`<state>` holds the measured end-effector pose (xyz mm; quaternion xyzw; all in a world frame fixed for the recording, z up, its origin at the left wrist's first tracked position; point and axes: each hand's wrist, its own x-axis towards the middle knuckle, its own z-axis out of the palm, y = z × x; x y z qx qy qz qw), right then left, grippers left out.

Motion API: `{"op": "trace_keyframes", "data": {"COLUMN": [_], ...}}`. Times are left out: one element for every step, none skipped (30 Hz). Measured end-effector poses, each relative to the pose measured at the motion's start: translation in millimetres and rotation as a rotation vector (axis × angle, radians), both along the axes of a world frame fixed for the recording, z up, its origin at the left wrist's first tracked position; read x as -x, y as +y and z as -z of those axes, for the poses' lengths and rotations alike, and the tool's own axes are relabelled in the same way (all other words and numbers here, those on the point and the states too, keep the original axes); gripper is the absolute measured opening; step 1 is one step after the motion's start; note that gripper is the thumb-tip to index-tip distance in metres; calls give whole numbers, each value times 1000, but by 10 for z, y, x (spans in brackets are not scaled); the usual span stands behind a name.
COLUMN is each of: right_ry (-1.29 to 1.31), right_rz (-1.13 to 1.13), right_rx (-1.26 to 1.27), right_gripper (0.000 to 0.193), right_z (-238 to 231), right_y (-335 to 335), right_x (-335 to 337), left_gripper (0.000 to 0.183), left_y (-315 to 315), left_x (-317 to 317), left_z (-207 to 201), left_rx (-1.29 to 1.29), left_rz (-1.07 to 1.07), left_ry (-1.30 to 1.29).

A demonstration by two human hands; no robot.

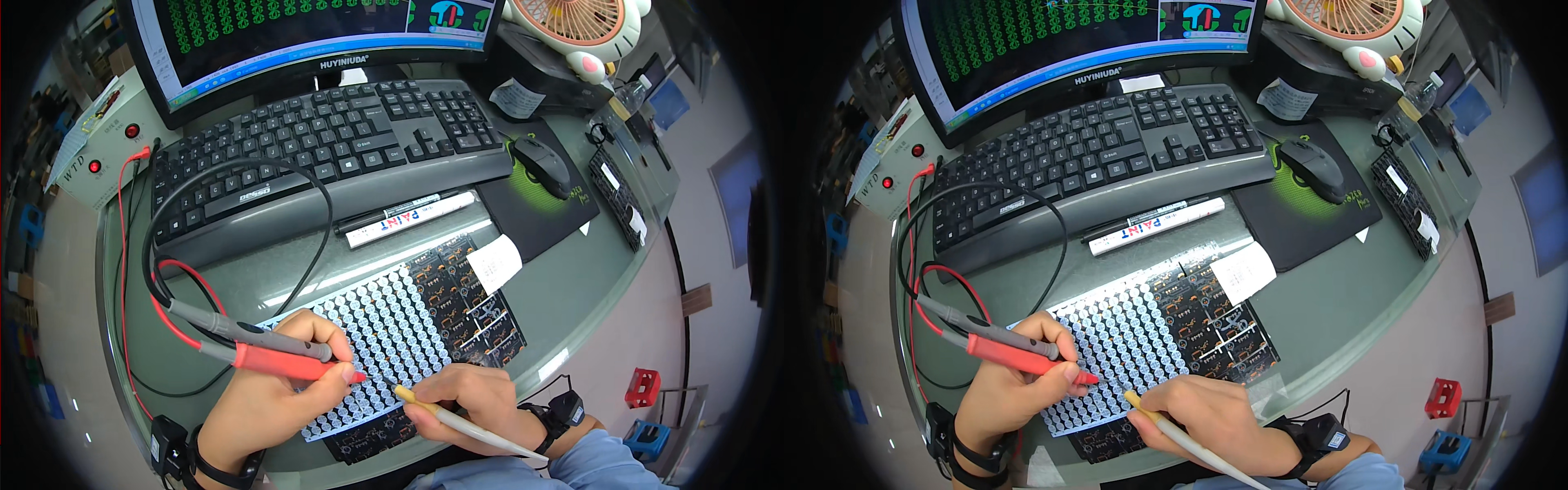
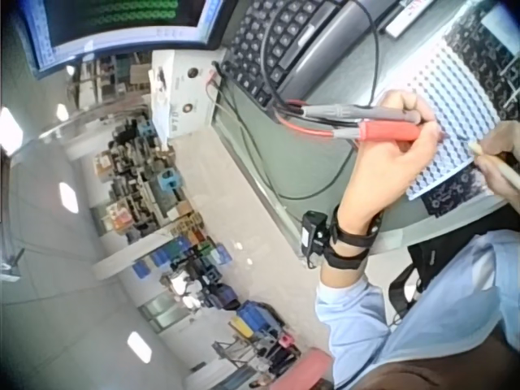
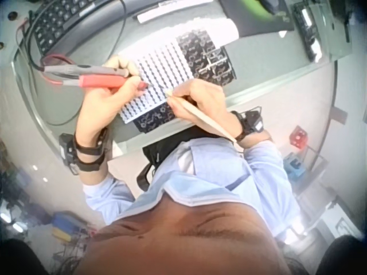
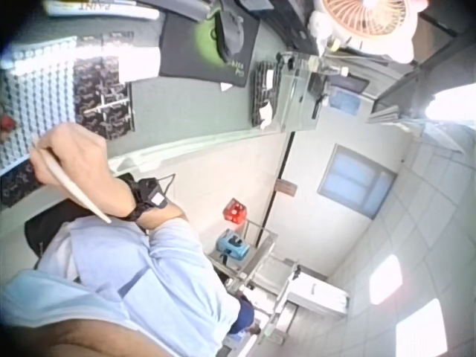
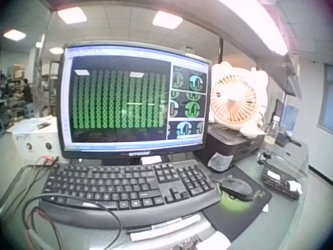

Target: Test and inspect electronic components using probes and a computer monitoring system.

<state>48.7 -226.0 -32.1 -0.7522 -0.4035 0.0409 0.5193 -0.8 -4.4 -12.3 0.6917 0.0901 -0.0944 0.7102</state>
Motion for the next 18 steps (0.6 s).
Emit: {"op": "trace_keyframes", "data": {"right_ry": [-25,-46,-44,-62,-84,-85,-93,-98,-98,-104,-111,-112,-124,-135,-135,-128,-124,-125], "right_rz": [-6,-12,-10,-11,-13,-13,-13,-13,-13,-17,-21,-22,-22,-21,-22,-24,-26,-25], "right_rx": [-6,-10,-8,-9,-12,-12,-7,-1,0,0,0,0,1,3,3,5,8,9], "right_gripper": [23,23,23,24,24,24,24,23,23,23,23,23,23,23,23,22,22,22], "right_z": [5,24,36,44,45,43,39,40,40,39,38,36,34,33,32,33,27,23], "right_y": [3,9,12,14,14,14,14,15,17,21,25,28,31,31,29,27,23,20], "right_x": [-3,-5,-5,-3,-3,-3,-2,0,1,2,-1,-3,-6,-6,-7,-7,-8,-8], "left_gripper": [15,14,13,13,13,13,13,13,13,13,13,12,12,12,12,12,12,12], "left_y": [-12,-22,-27,-25,-25,-24,-22,-19,-17,-20,-26,-27,-23,-20,-17,-15,-17,-19], "left_x": [1,1,3,6,7,9,12,16,21,23,20,18,16,16,15,15,12,9], "left_z": [-30,-56,-65,-54,-52,-50,-48,-41,-38,-43,-51,-58,-60,-61,-62,-68,-82,-90], "left_rx": [1,27,53,55,53,52,52,43,34,34,47,60,60,53,46,46,58,70], "left_rz": [2,-16,-36,-34,-30,-25,-25,-23,-21,-21,-24,-28,-29,-24,-18,-19,-13,-8], "left_ry": [-1,36,73,75,66,56,55,51,48,48,49,51,50,58,67,68,76,84]}}
